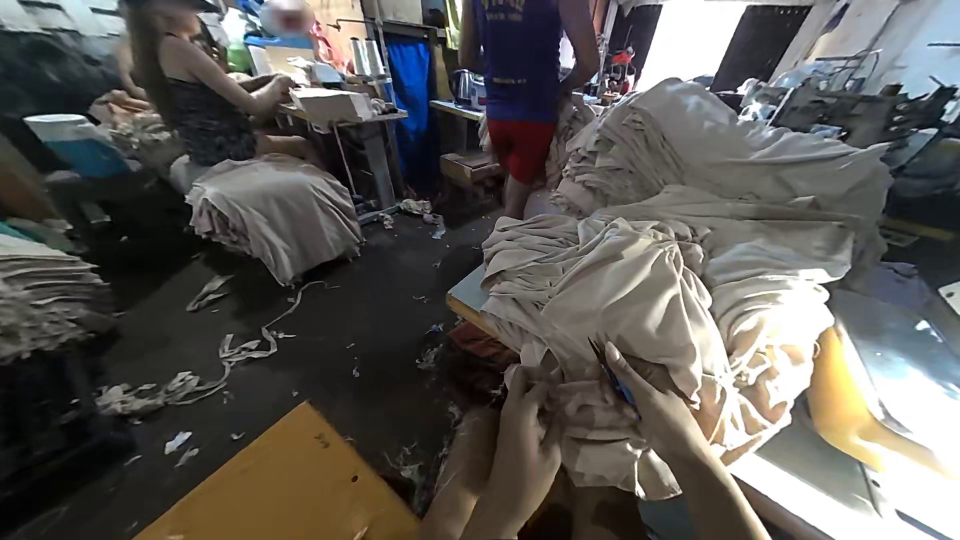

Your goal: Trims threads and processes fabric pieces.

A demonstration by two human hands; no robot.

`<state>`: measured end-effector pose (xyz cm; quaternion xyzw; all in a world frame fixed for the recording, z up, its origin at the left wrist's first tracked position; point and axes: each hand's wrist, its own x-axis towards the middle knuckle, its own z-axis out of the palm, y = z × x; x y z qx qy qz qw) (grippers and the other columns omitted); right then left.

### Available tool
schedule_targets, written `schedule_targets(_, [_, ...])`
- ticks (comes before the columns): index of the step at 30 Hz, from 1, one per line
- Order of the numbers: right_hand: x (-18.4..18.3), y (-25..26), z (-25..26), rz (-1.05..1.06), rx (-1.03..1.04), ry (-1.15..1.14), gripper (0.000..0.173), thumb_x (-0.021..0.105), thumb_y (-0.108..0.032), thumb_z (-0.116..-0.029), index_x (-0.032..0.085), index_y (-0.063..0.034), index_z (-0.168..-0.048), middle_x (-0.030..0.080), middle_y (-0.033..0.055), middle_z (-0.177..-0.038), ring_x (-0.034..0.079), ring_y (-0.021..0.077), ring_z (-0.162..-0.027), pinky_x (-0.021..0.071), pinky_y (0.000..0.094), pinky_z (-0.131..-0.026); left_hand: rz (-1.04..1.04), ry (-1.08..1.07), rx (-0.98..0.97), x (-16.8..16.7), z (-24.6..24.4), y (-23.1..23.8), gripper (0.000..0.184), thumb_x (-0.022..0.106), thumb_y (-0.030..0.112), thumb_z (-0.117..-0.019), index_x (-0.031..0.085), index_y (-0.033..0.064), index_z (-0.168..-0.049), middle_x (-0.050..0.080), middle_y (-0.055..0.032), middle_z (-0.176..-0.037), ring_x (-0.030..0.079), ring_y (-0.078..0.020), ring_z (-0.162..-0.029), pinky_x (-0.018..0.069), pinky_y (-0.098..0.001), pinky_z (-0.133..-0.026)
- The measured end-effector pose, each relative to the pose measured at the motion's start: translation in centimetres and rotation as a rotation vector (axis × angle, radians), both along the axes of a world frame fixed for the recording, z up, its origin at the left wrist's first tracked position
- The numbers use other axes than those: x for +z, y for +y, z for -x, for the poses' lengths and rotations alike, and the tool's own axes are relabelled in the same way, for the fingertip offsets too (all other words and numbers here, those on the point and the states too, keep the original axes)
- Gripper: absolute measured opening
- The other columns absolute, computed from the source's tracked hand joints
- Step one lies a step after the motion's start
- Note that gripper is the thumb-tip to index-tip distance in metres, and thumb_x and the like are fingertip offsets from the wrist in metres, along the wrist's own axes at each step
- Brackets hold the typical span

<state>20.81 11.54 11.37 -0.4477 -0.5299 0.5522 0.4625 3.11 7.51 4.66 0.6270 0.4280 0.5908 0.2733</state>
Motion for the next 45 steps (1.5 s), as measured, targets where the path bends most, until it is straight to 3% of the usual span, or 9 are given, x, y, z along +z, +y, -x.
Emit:
schedule_targets(5, [0.0, 0.0, 0.3, -0.017, -0.016, -0.007, 0.038, 0.05, -0.03, -0.108, 0.072, -0.0047, -0.09, 0.058, -0.0025, -0.062, 0.046, 0.0021, -0.046, 0.0395, 0.0163, -0.044, 0.049, 0.012, -0.202, 0.0, 3.0, -2.5, 0.016, 0.073, 0.016, -0.093, 0.073, 0.0008, -0.094, 0.07, -0.0078, -0.107, 0.07, -0.0105, -0.092, 0.0621, -0.025, -0.08])
schedule_targets(9, [-0.2, 0.0, 0.3, -0.062, -0.005, -0.029, 0.037, 0.05, -0.028, -0.1082, 0.073, -0.0045, -0.091, 0.058, -0.0022, -0.062, 0.047, 0.0023, -0.047, 0.0398, 0.0165, -0.045, 0.128, 0.0, -0.008, -0.8, 1.6, -0.8, 0.021, 0.074, 0.01, -0.0899, 0.072, 0.0006, -0.109, 0.069, -0.0083, -0.109, 0.071, -0.0103, -0.095, 0.0629, -0.0247, -0.082])
schedule_targets(18, [-0.6, 0.0, -0.7, -0.148, 0.041, -0.135, 0.033, 0.057, -0.033, -0.104, 0.074, -0.0079, -0.093, 0.057, -0.0049, -0.062, 0.047, 0.0027, -0.05, 0.0392, 0.0175, -0.047, 0.187, 0.206, 0.151, 0.1, -0.7, 1.3, 0.015, 0.073, 0.018, -0.0918, 0.077, 0.0036, -0.095, 0.068, -0.012, -0.112, 0.069, -0.0118, -0.098, 0.0603, -0.0241, -0.084])
schedule_targets(24, [-1.6, -0.6, -1.0, -0.348, 0.057, -0.373, 0.031, 0.063, -0.041, -0.0996, 0.072, -0.013, -0.091, 0.059, -0.0106, -0.068, 0.051, -0.003, -0.057, 0.0441, 0.016, -0.054, 0.337, -0.069, -0.133, -0.4, 2.9, 1.9, 0.025, 0.056, 0.016, -0.1028, 0.065, -0.0048, -0.113, 0.069, -0.0104, -0.103, 0.071, -0.0141, -0.094, 0.0616, -0.0321, -0.088])
schedule_targets(29, [-1.3, -1.7, -0.3, -0.359, 0.064, -0.825, 0.043, 0.063, -0.05, -0.0946, 0.076, -0.0103, -0.102, 0.071, 0.0038, -0.091, 0.067, 0.0155, -0.081, 0.0564, 0.0414, -0.074, 0.449, -0.109, -0.139, 0.5, 3.9, 1.8, 0.02, 0.062, 0.017, -0.1009, 0.067, -0.0003, -0.11, 0.069, -0.007, -0.102, 0.07, -0.0117, -0.092, 0.0607, -0.029, -0.087])
schedule_targets(33, [-1.8, -0.8, -1.0, -0.469, 0.08, -0.583, 0.035, 0.065, -0.045, -0.0967, 0.072, -0.0118, -0.088, 0.062, -0.0065, -0.072, 0.056, -0.0019, -0.063, 0.0478, 0.0185, -0.057, 0.318, 0.058, -0.079, 0.4, 3.1, 1.6, 0.027, 0.074, 0.022, -0.0901, 0.072, 0.0047, -0.11, 0.07, -0.0058, -0.109, 0.068, -0.0083, -0.099, 0.057, -0.0242, -0.089])
schedule_targets(38, [-1.8, -0.5, -1.1, -0.466, 0.106, -0.509, 0.033, 0.066, -0.041, -0.0963, 0.072, -0.0105, -0.086, 0.06, -0.0079, -0.07, 0.053, -0.0046, -0.061, 0.0449, 0.0143, -0.056, 0.234, 0.177, 0.014, 0.4, 2.1, 1.6, 0.016, 0.072, 0.017, -0.0909, 0.076, 0.0037, -0.098, 0.07, -0.0103, -0.109, 0.068, -0.0105, -0.098, 0.0569, -0.0235, -0.086])
schedule_targets(43, [-1.1, -2.1, 0.1, -0.425, 0.063, -0.983, 0.042, 0.064, -0.046, -0.0958, 0.076, -0.0063, -0.104, 0.074, 0.0106, -0.097, 0.071, 0.0268, -0.09, 0.0578, 0.0529, -0.081, 0.428, -0.151, -0.212, 0.7, 4.1, 1.9, 0.016, 0.063, 0.01, -0.0992, 0.067, -0.0008, -0.111, 0.071, -0.0057, -0.101, 0.071, -0.012, -0.091, 0.0616, -0.0302, -0.086])
schedule_targets(45, [-2.4, -2.2, 1.0, -0.611, -0.015, -1.113, 0.042, 0.064, -0.045, -0.095, 0.076, -0.0049, -0.098, 0.074, 0.0125, -0.091, 0.074, 0.031, -0.085, 0.0596, 0.0552, -0.073, 0.483, -0.238, -0.249, 0.8, 4.3, 1.9, 0.015, 0.063, 0.008, -0.0992, 0.066, -0.0013, -0.111, 0.07, -0.0072, -0.102, 0.071, -0.0148, -0.092, 0.0613, -0.0321, -0.088])
